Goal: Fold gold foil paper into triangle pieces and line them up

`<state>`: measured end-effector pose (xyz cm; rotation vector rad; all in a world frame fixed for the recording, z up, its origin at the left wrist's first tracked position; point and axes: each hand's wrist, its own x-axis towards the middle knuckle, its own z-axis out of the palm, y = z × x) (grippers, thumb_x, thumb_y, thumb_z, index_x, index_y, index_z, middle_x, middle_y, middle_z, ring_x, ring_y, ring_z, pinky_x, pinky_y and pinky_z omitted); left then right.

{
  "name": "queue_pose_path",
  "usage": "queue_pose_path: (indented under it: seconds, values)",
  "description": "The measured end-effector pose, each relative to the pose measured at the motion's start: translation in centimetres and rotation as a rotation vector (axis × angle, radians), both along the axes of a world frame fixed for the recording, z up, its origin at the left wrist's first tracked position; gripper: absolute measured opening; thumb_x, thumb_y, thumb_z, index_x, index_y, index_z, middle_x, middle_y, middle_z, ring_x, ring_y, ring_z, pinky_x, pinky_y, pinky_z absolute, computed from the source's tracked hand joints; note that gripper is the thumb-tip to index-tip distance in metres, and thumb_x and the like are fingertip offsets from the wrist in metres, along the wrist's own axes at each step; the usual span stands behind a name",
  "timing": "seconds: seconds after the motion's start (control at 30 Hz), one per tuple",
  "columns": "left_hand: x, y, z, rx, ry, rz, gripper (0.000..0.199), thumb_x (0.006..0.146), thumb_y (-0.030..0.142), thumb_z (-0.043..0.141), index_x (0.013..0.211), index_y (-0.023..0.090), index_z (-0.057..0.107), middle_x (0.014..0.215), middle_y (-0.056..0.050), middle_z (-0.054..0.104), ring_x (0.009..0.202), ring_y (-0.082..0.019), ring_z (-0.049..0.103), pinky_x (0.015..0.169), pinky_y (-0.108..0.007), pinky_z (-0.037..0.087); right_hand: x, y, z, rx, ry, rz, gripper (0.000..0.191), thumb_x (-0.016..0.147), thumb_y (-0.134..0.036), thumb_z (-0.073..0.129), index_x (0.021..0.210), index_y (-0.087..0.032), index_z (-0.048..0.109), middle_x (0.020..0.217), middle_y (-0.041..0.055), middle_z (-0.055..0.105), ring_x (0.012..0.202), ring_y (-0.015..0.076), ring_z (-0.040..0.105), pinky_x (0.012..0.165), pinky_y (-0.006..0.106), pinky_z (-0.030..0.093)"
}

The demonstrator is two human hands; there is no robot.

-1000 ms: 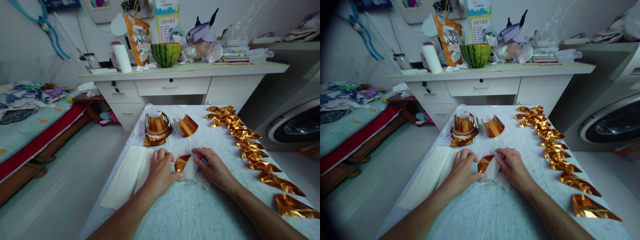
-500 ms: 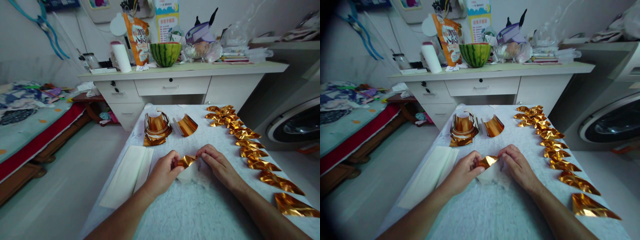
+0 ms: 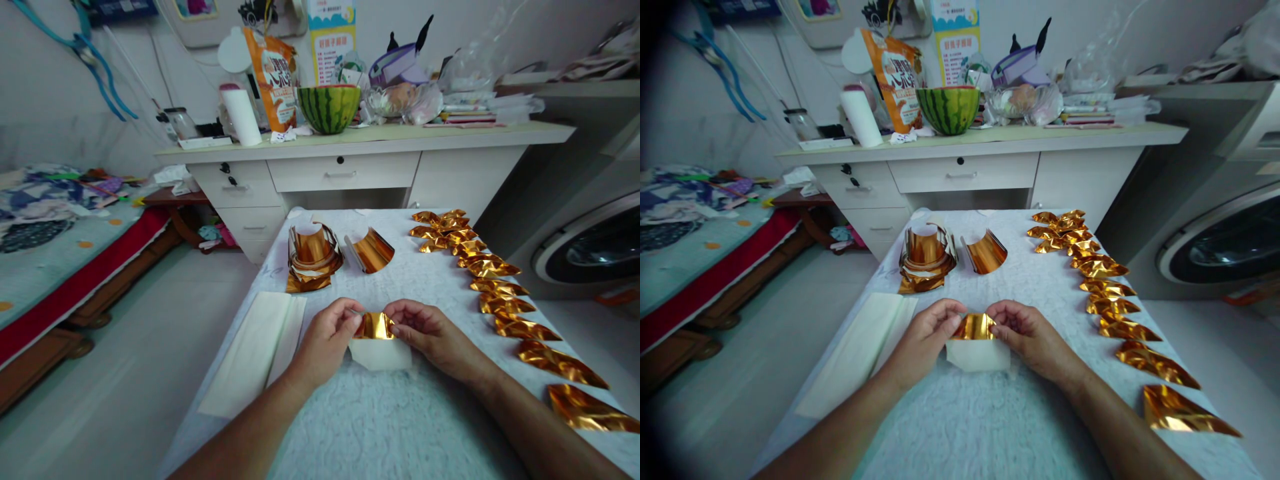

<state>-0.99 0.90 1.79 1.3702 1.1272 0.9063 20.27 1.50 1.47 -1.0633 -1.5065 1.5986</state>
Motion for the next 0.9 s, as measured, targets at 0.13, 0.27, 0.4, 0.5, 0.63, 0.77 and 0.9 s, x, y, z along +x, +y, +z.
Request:
queue_pose_path:
  seconds: [0.13, 0.27, 0.4, 0.5, 0.63, 0.77, 0.9]
  values:
    - [-0.1, 0.2, 0.0, -0.11, -0.215, 0.091, 0.03, 0.089, 0.036, 0.049, 0.106, 0.015, 0.062, 0.093, -0.007, 0.065, 0.083, -0.018, 0.061, 0.069, -0.027, 0.046, 0.3, 0.3, -0.7, -0.007, 0.03, -0.115, 0.028, 0.082, -0.044, 0.067, 0.095, -0.02, 0.06, 0.085, 0.0012, 0.064, 0.074, 0.0135, 0.058, 0.066, 0.026, 0.045]
    - [-0.1, 0.2, 0.2, -0.205, -0.418, 0.108, 0.034, 0.082, 0.029, 0.053, 0.109, 0.012, 0.062, 0.103, -0.012, 0.066, 0.089, -0.021, 0.061, 0.069, -0.029, 0.048, 0.4, 0.6, -1.1, 0.011, 0.061, -0.204, 0.028, 0.08, -0.044, 0.068, 0.09, -0.02, 0.058, 0.082, -0.0005, 0.061, 0.071, 0.0125, 0.055, 0.063, 0.025, 0.043]
    - [0.0, 0.2, 0.2, -0.186, -0.403, 0.076, 0.031, 0.082, 0.03, 0.057, 0.11, 0.015, 0.061, 0.103, -0.009, 0.065, 0.085, -0.017, 0.06, 0.068, -0.026, 0.047, 0.1, 0.5, -1.0, 0.025, 0.071, -0.215, 0.027, 0.079, -0.043, 0.069, 0.086, -0.02, 0.056, 0.08, -0.001, 0.058, 0.07, 0.0126, 0.053, 0.062, 0.024, 0.042]
    - [0.2, 0.2, 0.0, -0.124, -0.328, 0.061, 0.028, 0.083, 0.029, 0.06, 0.108, 0.018, 0.062, 0.103, -0.006, 0.064, 0.08, -0.014, 0.058, 0.065, -0.024, 0.045, -0.2, 0.3, -0.8, 0.032, 0.098, -0.206, 0.026, 0.08, -0.041, 0.069, 0.09, -0.021, 0.056, 0.081, -0.0013, 0.057, 0.07, 0.0124, 0.052, 0.061, 0.024, 0.041]
    - [0.4, 0.2, -0.1, -0.076, -0.269, 0.086, 0.022, 0.082, 0.028, 0.061, 0.101, 0.017, 0.063, 0.094, -0.004, 0.065, 0.073, -0.012, 0.057, 0.063, -0.023, 0.045, -0.3, 0.1, -0.8, 0.011, 0.123, -0.181, 0.034, 0.082, -0.039, 0.067, 0.11, -0.026, 0.053, 0.08, -0.004, 0.053, 0.063, 0.01, 0.049, 0.054, 0.022, 0.037]
    - [0.4, 0.2, 0.0, -0.019, -0.178, 0.137, 0.016, 0.082, 0.027, 0.06, 0.094, 0.016, 0.063, 0.083, -0.001, 0.065, 0.071, -0.013, 0.058, 0.066, -0.024, 0.045, -0.3, -0.2, -0.8, 0.035, 0.09, -0.101, 0.038, 0.085, -0.038, 0.064, 0.119, -0.027, 0.051, 0.073, -0.0056, 0.05, 0.061, 0.0099, 0.045, 0.054, 0.022, 0.035]
    - [0.2, 0.4, -0.3, 0.051, -0.07, 0.154, 0.011, 0.083, 0.025, 0.058, 0.089, 0.017, 0.064, 0.081, -0.001, 0.065, 0.073, -0.014, 0.059, 0.068, -0.024, 0.046, -0.3, -0.5, -0.6, 0.064, 0.024, -0.014, 0.035, 0.089, -0.038, 0.06, 0.121, -0.027, 0.051, 0.07, -0.0061, 0.049, 0.06, 0.0102, 0.045, 0.055, 0.022, 0.036]
